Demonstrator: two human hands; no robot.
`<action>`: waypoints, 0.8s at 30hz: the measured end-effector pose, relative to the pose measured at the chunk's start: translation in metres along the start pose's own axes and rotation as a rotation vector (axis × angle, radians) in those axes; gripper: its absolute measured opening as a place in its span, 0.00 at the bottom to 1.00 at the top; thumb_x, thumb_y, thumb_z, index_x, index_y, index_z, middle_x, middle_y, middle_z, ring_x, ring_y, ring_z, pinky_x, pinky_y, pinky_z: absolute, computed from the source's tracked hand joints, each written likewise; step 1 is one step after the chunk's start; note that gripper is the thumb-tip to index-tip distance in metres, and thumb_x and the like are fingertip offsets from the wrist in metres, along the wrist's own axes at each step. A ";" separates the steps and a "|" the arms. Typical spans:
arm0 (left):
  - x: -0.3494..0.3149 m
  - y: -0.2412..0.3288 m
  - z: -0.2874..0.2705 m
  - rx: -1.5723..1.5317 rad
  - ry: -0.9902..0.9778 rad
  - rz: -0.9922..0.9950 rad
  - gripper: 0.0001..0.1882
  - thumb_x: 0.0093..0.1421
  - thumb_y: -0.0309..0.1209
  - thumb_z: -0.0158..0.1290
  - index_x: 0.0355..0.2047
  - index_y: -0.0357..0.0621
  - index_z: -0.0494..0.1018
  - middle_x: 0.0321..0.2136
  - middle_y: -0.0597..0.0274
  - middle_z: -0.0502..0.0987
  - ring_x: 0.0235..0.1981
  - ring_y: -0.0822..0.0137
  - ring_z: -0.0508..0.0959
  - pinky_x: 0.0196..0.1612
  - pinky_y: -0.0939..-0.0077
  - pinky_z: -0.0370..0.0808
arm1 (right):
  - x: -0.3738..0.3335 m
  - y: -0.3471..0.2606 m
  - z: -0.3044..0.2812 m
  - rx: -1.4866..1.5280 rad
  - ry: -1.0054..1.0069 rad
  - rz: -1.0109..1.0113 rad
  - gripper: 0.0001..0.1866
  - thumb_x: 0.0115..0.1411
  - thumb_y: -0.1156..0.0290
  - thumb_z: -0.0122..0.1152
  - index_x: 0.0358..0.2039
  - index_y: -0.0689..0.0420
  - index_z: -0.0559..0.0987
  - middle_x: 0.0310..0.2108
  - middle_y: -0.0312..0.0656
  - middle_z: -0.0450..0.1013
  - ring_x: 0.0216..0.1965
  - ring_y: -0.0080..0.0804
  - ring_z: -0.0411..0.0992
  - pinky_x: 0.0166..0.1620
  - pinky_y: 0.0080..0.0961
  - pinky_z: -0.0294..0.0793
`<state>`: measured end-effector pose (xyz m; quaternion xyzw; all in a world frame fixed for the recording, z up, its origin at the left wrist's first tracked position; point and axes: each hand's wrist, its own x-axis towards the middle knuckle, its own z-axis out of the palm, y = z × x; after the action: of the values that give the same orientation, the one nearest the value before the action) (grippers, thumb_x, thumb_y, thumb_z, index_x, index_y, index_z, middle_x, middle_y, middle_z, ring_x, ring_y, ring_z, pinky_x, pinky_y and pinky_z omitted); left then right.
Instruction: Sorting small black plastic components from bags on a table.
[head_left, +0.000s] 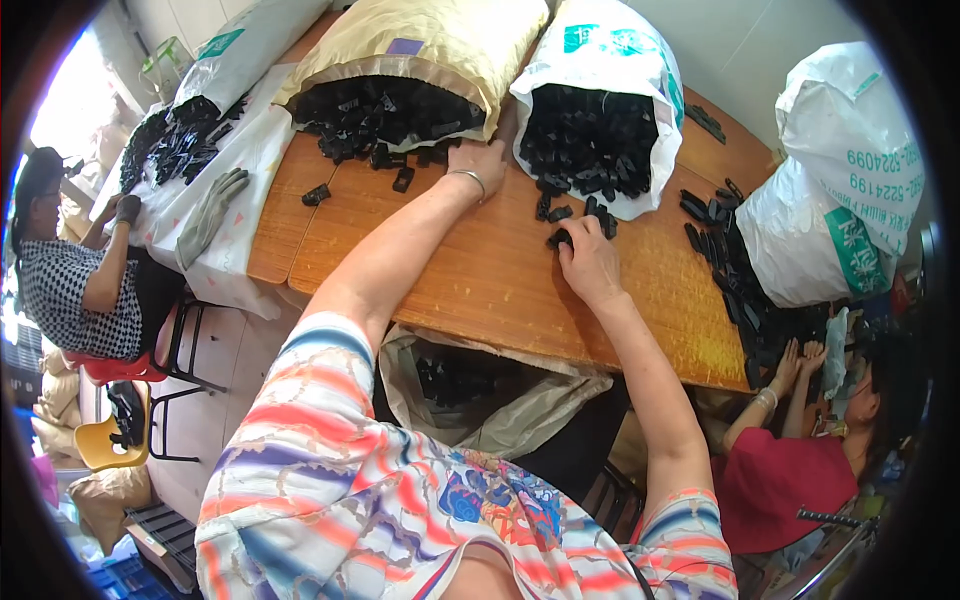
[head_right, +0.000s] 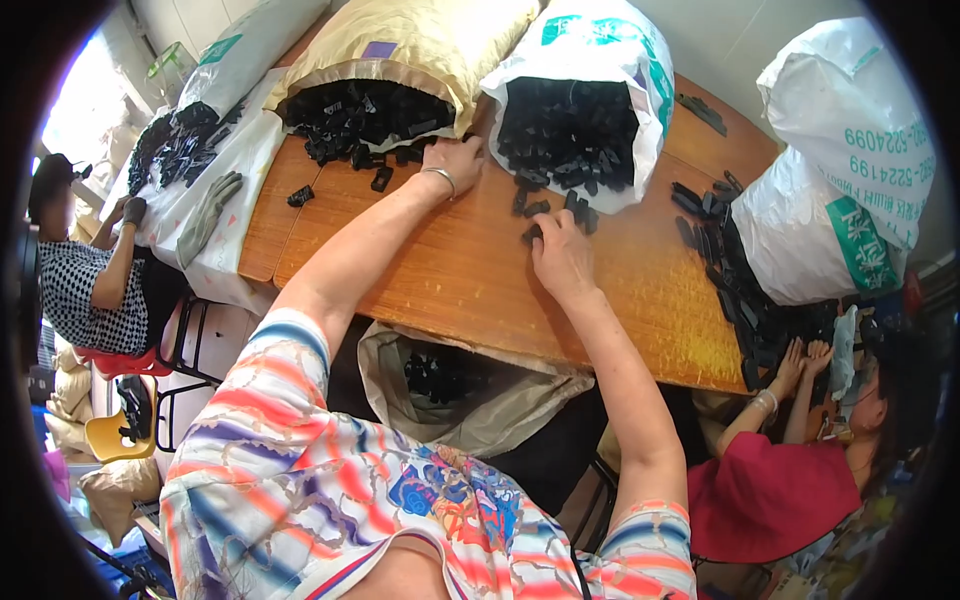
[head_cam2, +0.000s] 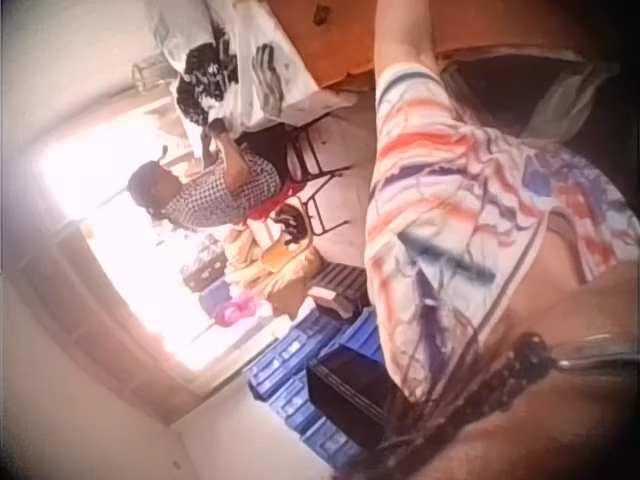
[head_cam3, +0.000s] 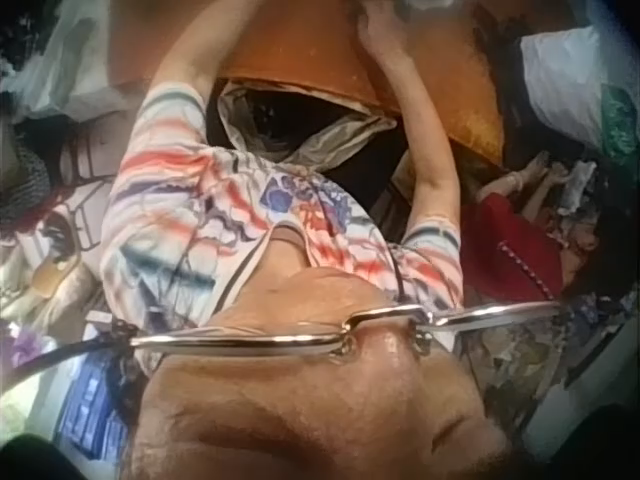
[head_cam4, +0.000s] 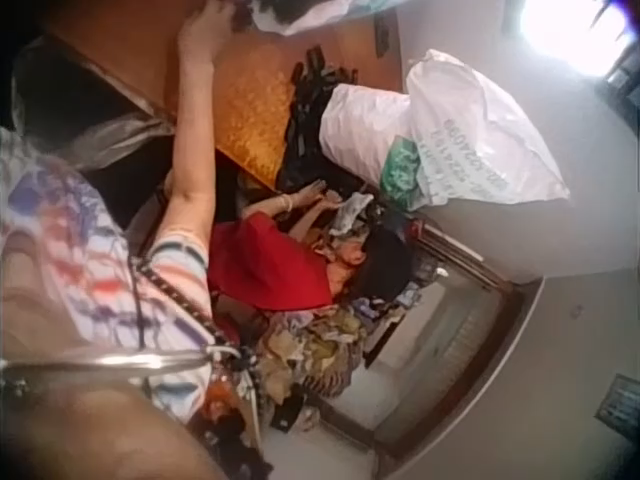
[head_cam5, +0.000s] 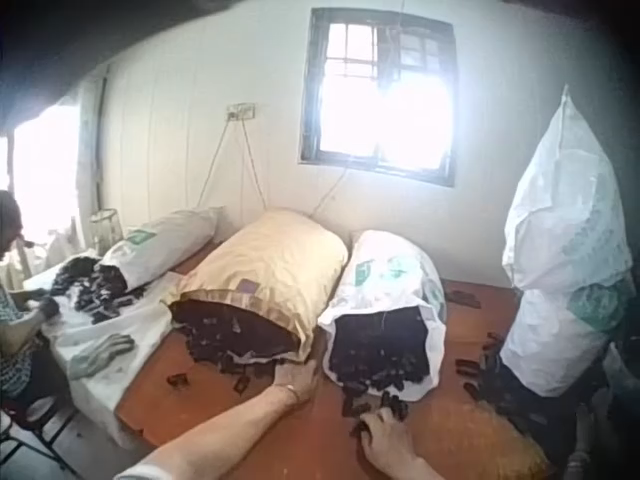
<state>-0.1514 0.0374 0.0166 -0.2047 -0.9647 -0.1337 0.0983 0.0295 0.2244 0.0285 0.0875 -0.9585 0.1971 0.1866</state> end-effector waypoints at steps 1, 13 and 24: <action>-0.010 0.007 -0.004 -0.026 0.000 0.003 0.18 0.60 0.44 0.50 0.47 0.51 0.74 0.52 0.49 0.72 0.53 0.46 0.73 0.52 0.47 0.70 | -0.004 0.002 -0.002 0.000 -0.003 0.014 0.15 0.56 0.76 0.61 0.45 0.56 0.76 0.43 0.45 0.70 0.41 0.50 0.74 0.41 0.42 0.75; -0.119 0.031 -0.040 -0.812 0.337 0.249 0.16 0.58 0.21 0.50 0.47 0.41 0.75 0.43 0.50 0.77 0.49 0.51 0.74 0.53 0.63 0.71 | -0.016 -0.002 -0.011 -0.100 -0.034 0.073 0.13 0.51 0.71 0.69 0.36 0.58 0.76 0.38 0.47 0.71 0.36 0.51 0.75 0.37 0.44 0.74; -0.153 0.010 -0.042 -0.236 0.273 0.456 0.15 0.52 0.27 0.59 0.42 0.46 0.79 0.41 0.60 0.75 0.47 0.57 0.72 0.47 0.63 0.70 | -0.047 -0.043 -0.007 0.125 -0.122 0.033 0.13 0.52 0.74 0.69 0.36 0.59 0.74 0.33 0.46 0.74 0.32 0.45 0.76 0.35 0.38 0.74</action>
<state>-0.0042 -0.0224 0.0212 -0.4064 -0.8494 -0.2456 0.2302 0.0852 0.1931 0.0312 0.0953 -0.9552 0.2538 0.1187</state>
